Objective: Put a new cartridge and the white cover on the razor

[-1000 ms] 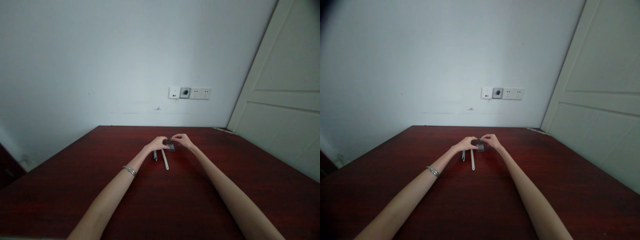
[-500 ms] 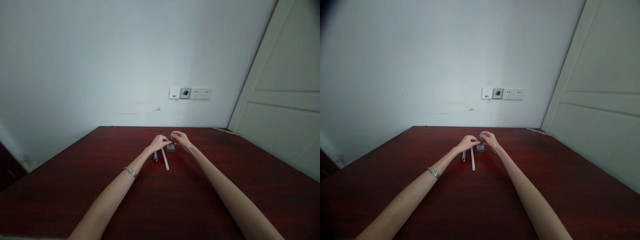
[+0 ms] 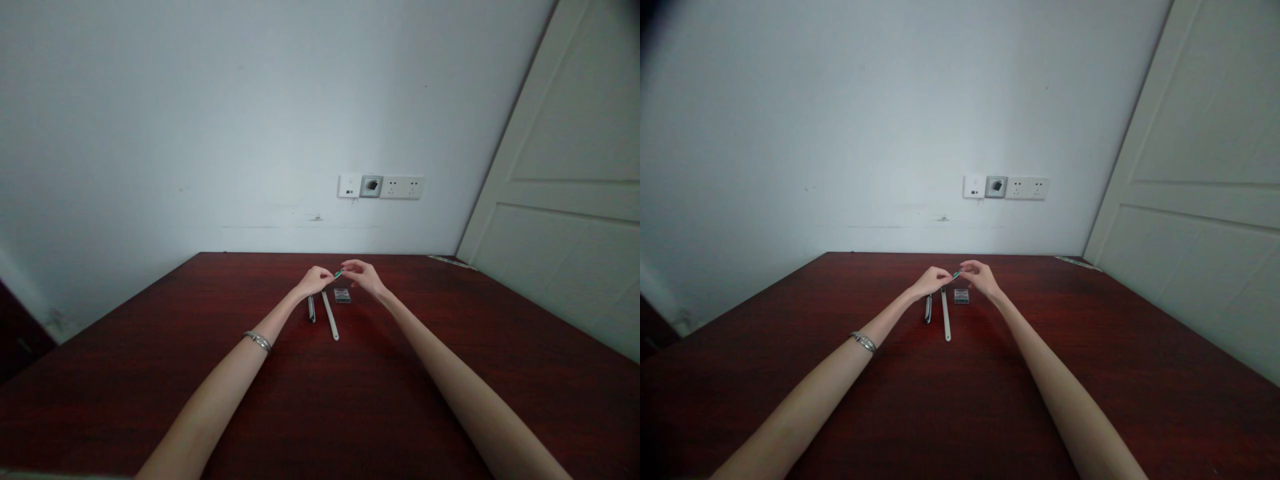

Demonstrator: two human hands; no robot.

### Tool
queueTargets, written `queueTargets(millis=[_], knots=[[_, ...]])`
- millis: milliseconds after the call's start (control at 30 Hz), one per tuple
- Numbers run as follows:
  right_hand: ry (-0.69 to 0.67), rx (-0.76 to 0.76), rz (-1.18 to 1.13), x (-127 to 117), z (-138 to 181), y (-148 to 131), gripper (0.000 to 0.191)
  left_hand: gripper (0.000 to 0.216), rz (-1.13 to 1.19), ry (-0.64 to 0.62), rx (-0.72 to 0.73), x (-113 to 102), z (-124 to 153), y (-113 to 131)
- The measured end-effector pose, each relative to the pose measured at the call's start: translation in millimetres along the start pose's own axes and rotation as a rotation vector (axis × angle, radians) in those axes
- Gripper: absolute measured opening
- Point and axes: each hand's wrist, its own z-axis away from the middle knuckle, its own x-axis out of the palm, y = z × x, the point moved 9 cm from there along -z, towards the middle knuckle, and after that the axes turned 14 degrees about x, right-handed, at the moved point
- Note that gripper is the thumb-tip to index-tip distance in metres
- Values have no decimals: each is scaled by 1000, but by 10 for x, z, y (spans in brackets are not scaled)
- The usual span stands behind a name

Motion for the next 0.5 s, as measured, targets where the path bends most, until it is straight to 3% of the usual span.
queueTargets(millis=[267, 500], knots=[[28, -267, 360, 28, 40, -140, 20, 24, 46, -42, -23, 6, 35, -12], [31, -349, 504, 64, 68, -147, 19, 25, 106, -8, -64, -11, 62, -146]])
